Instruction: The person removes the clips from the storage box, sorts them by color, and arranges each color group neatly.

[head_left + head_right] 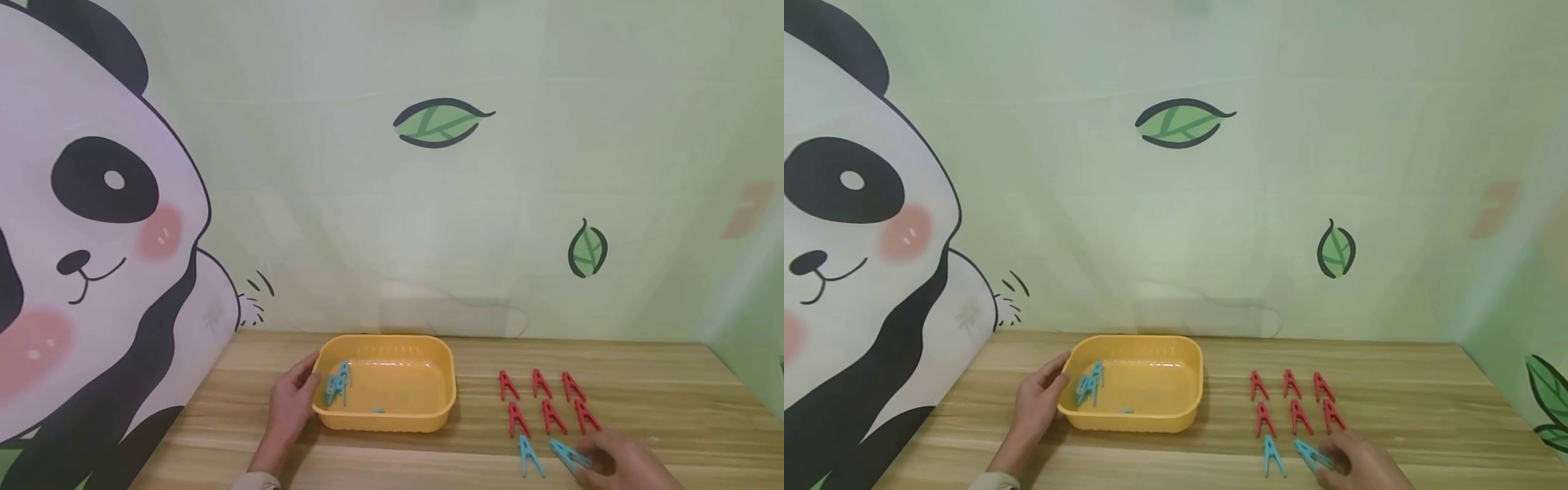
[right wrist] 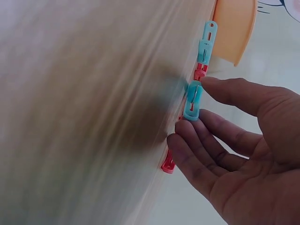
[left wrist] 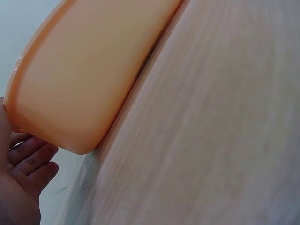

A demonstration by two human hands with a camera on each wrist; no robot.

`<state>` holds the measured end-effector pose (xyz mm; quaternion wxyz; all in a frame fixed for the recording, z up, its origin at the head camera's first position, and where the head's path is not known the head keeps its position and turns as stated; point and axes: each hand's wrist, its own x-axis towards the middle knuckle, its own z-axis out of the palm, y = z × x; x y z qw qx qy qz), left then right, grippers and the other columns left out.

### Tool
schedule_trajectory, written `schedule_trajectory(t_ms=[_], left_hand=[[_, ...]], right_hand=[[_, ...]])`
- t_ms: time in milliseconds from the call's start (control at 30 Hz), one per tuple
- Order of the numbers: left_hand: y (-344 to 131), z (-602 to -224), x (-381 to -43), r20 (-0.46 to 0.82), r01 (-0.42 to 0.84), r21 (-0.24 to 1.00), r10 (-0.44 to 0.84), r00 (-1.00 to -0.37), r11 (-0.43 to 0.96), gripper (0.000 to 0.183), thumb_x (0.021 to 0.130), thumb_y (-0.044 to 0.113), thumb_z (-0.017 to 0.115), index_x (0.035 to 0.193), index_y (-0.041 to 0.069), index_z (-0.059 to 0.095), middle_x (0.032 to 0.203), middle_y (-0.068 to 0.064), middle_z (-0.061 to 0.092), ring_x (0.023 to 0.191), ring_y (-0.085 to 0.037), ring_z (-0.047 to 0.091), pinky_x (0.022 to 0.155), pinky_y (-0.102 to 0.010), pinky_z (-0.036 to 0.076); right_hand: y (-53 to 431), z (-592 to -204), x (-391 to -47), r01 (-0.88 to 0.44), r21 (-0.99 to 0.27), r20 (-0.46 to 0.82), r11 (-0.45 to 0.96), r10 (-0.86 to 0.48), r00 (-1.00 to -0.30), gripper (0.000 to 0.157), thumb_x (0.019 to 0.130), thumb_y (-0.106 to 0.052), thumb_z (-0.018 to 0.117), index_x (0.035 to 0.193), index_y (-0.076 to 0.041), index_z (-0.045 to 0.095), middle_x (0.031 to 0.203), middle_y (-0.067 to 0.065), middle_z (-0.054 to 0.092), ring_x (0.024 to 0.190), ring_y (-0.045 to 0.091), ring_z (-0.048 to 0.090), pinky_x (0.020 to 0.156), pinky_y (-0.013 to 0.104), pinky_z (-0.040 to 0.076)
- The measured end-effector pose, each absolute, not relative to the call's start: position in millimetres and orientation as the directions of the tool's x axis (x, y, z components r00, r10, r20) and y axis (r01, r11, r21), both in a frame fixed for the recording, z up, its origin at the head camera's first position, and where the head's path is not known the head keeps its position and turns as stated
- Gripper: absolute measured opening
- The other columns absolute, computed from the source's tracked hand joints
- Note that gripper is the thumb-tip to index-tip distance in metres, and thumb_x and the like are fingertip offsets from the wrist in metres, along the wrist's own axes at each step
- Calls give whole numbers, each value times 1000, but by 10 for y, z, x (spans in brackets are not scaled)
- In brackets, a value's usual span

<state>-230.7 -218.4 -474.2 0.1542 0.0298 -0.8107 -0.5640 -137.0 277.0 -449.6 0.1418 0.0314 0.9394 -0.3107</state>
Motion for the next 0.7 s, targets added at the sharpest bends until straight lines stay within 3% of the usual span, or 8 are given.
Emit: schedule_trajectory(t_ms=[400,700], left_hand=[[-2189,-4741,-2294,228,138,925,-226,-947,355,42,105,3,58,146,-4,61,144,-22,63,133,-36,60,113,-47,48],[-2193,-4762,-2312,240,149,921,-223,-945,359,41,105,3,58,145,-4,61,142,-22,64,131,-34,61,111,-46,49]], right_hand=[[2667,-4506,-1435,136,-491,-333,860,-41,-942,41,91,-30,85,115,-1,70,91,1,60,83,19,55,74,37,53],[2598,-4515,-1443,95,-499,-267,862,-49,-963,43,91,-30,86,114,2,69,86,0,58,79,18,53,69,36,49]])
